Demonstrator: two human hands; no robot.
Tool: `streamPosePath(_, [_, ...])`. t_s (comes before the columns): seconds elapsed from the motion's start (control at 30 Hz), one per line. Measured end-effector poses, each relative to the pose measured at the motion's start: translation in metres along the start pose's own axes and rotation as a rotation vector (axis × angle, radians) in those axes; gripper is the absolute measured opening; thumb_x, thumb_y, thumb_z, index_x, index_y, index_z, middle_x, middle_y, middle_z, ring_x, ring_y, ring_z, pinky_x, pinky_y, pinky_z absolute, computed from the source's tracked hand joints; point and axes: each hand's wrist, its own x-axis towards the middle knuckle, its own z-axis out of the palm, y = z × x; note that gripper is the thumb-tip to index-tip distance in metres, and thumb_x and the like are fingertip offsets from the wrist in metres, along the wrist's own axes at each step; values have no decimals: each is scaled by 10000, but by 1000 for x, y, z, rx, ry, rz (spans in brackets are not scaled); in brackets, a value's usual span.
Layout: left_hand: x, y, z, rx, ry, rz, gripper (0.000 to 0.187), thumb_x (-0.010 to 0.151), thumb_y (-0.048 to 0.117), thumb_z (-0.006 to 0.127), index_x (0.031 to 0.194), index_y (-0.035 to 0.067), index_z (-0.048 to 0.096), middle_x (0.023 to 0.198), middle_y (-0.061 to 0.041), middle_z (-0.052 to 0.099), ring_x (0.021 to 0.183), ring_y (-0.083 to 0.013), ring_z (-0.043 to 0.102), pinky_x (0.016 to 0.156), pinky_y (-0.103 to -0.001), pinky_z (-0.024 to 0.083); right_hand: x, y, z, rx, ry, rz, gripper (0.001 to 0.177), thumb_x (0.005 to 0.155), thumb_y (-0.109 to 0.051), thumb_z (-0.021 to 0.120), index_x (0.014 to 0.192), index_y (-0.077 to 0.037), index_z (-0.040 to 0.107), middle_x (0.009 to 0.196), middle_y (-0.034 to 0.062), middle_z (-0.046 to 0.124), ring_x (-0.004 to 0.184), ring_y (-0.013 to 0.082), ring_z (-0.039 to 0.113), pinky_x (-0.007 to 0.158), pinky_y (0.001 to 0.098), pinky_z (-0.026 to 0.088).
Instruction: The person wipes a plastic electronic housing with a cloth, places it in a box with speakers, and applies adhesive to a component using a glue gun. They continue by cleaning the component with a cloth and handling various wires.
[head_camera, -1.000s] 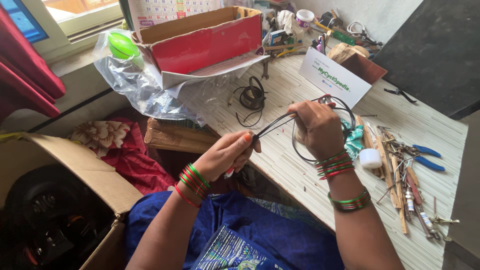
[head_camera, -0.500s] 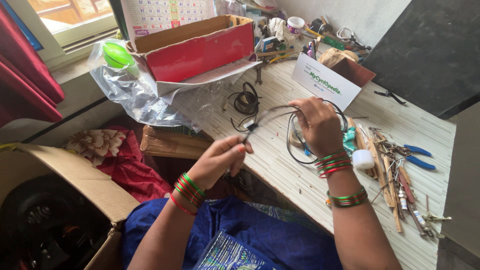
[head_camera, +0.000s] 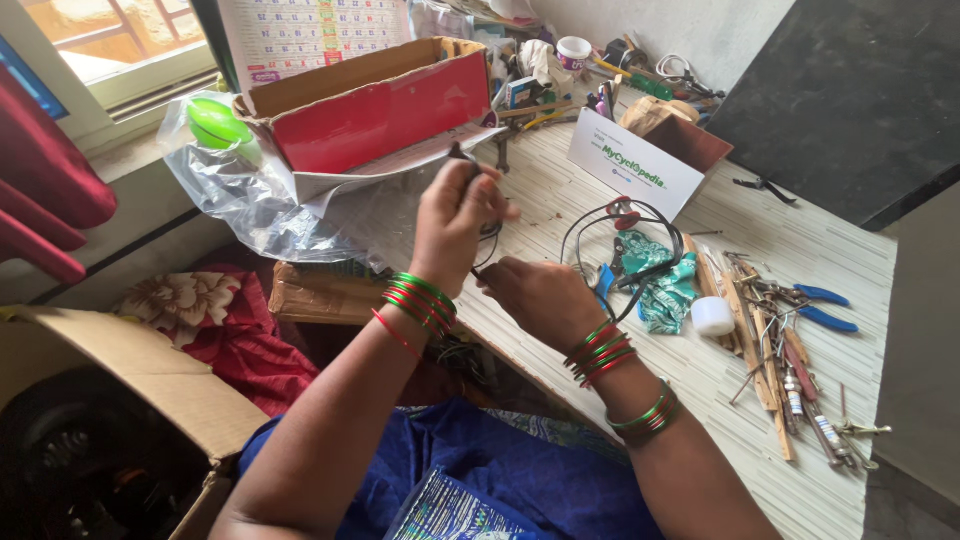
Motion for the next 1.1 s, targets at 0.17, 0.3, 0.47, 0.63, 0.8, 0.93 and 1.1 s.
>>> streamPosePath(0.17, [2,-4,-12,518,-198,-204,185,1033,143,594,1007,-39,605,821,-89,697,709,-123,685,609,-293,615,0,16,-29,-12,22,15,242,935,-356,687,977,-118,700,830,61,664,733,297,684,621,424,538])
streamPosePath(0.3, [1,2,-20,423,-453,-347,196,1024,152,559,1023,-31,631,858,-41,706,700,-99,678,589,-290,619,-3,24,-41,31,35,8,296,911,-401,718,894,-107,683,832,48,661,759,280,682,659,409,530])
streamPosePath(0.47, [-8,16,-24,376,-642,-605,299,1037,258,518,1037,1,671,698,2,627,540,-108,580,536,-290,538,-4,28,-49,27,89,-6,305,885,-396,746,897,-99,681,844,56,646,757,282,670,662,397,527])
streamPosePath(0.63, [-13,27,-33,174,-733,-643,399,1083,339,508,1066,-4,712,617,63,430,534,-55,469,603,-297,553,-6,37,-48,68,203,41,297,854,-319,784,1018,-108,654,896,52,653,746,263,671,663,394,533])
streamPosePath(0.8, [-16,42,-32,-218,-750,-514,325,1111,307,531,1085,2,641,718,-9,557,608,-109,530,733,-347,563,-10,49,-37,-27,318,203,409,949,-199,738,1314,-153,562,928,64,658,767,278,690,661,402,542])
streamPosePath(0.93, [-19,43,-14,-544,-670,-361,240,1102,260,549,1167,34,599,851,-42,616,735,-161,593,861,-378,570,-12,56,-17,-51,261,304,504,931,-157,714,1389,-161,506,1070,128,697,763,362,685,636,447,546])
streamPosePath(1.1, [-8,20,17,-590,-276,-128,169,1086,191,553,1155,42,592,946,-86,688,918,-213,699,818,-347,546,-5,42,7,19,155,173,460,904,-88,652,1333,-108,486,958,147,700,830,383,700,741,517,531])
